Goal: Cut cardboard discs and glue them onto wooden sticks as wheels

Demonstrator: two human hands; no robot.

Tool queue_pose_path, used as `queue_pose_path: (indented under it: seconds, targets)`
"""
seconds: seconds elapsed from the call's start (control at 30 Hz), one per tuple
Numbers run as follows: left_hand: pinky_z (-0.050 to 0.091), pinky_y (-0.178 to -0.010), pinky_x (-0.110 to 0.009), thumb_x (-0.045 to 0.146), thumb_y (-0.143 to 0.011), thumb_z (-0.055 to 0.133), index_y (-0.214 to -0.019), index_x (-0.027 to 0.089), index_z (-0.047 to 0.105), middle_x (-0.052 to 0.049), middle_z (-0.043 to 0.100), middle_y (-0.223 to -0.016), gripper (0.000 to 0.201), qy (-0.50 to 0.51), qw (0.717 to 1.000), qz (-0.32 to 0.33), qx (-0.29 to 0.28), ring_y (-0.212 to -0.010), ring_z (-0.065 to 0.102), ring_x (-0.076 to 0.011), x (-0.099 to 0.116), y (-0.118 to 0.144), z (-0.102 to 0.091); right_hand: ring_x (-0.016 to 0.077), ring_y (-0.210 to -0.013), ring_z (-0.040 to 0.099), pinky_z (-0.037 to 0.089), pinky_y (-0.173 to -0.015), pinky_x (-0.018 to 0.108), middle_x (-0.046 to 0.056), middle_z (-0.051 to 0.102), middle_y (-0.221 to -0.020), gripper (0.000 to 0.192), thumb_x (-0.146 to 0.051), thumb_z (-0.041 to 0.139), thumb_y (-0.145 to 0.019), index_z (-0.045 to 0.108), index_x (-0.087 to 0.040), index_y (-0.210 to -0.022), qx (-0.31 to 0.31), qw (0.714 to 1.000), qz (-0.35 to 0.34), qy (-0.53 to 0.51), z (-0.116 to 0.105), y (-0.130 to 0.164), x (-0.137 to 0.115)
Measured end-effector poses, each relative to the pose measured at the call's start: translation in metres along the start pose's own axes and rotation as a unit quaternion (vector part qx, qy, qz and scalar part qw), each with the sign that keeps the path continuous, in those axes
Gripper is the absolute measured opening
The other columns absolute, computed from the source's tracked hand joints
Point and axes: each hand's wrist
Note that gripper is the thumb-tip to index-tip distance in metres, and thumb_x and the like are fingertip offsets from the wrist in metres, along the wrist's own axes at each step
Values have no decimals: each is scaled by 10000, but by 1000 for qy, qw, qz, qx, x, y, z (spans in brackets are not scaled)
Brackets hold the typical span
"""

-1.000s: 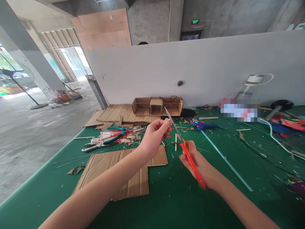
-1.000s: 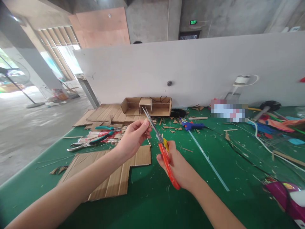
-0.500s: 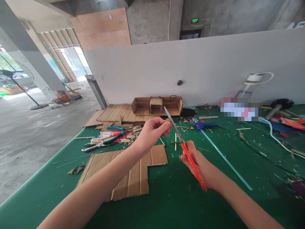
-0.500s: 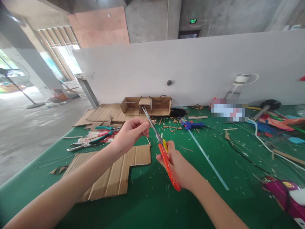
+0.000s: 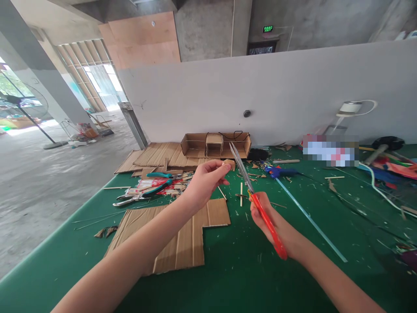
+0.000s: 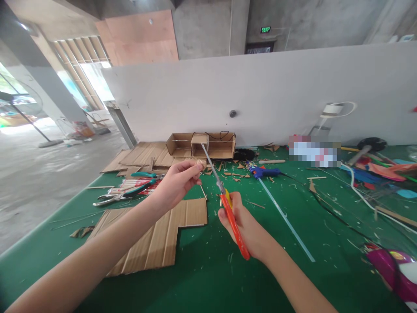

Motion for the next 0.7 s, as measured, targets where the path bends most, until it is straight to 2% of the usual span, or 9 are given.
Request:
queue_pose_path:
  seconds: [0.13, 0.3, 0.7]
  targets:
    - [425, -580, -204, 326, -721, 669, -721, 145, 586, 27, 489, -679, 200, 11, 1000, 0, 7, -580, 446, -50, 2, 1, 1, 104, -591, 352, 371, -491, 247, -26, 346, -758, 268, -517, 333, -899, 321, -249, -922, -5, 1000, -7, -4, -2, 0, 0]
    - [429, -589, -214, 347, -733, 655, -727, 150, 574, 26, 500, -682, 213, -13, 1000, -2, 4, -574, 469, -53, 1, 3, 2, 113, -574, 397, 400, -474, 261, -22, 366, -730, 298, -542, 365, -871, 365, -246, -906, 17, 1000, -4, -8, 1, -1, 0]
    - [413, -575, -199, 336, -768, 624, -676, 149, 498, 32, 488, -654, 243, 5, 1000, 4, -4, -565, 492, -53, -6, 5, 6, 110, -585, 337, 374, -534, 280, -38, 328, -739, 240, -467, 387, -896, 286, -249, -900, -17, 1000, 15, 4, -2, 3, -9]
Point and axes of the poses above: each hand's wrist, its own y-axis away from the middle knuckle, its own z-axis out of the palm, x = y × z
